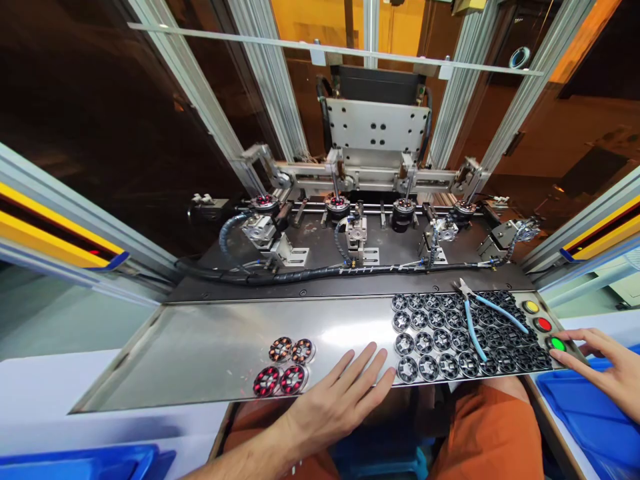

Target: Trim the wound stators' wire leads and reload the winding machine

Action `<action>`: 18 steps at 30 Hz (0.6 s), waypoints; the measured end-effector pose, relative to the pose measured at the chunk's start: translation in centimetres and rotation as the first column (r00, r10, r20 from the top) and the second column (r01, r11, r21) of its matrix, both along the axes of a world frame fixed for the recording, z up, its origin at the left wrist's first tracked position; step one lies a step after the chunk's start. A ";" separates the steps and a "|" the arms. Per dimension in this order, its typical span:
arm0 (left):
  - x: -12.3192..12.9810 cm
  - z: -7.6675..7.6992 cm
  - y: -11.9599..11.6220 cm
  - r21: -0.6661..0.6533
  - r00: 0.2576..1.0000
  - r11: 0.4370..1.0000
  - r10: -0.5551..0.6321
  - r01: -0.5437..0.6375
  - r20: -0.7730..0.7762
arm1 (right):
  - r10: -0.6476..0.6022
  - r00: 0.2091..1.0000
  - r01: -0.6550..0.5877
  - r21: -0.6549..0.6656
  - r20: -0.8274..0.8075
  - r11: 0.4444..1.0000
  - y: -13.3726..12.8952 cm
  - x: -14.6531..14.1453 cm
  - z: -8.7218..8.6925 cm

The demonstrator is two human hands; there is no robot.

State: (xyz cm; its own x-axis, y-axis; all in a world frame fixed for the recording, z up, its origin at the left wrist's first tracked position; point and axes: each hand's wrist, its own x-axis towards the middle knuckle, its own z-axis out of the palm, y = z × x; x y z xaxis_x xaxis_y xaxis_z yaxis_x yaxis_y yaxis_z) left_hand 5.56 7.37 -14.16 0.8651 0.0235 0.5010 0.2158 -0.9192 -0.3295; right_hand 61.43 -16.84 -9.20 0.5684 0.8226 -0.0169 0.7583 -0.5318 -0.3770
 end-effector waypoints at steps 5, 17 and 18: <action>0.1 0.4 0.0 -0.014 1.000 1.000 -0.001 0.002 0.005 | 0.004 1.000 -0.004 -0.007 0.011 1.000 -0.2 0.2 -0.1; 0.1 0.3 0.0 -0.015 1.000 1.000 -0.002 0.002 -0.002 | 0.019 0.999 -0.019 -0.007 0.028 1.000 0.0 0.0 0.2; 0.1 0.3 0.0 -0.012 1.000 1.000 -0.001 0.001 -0.005 | 0.020 0.999 -0.020 -0.007 0.031 1.000 0.0 0.0 0.2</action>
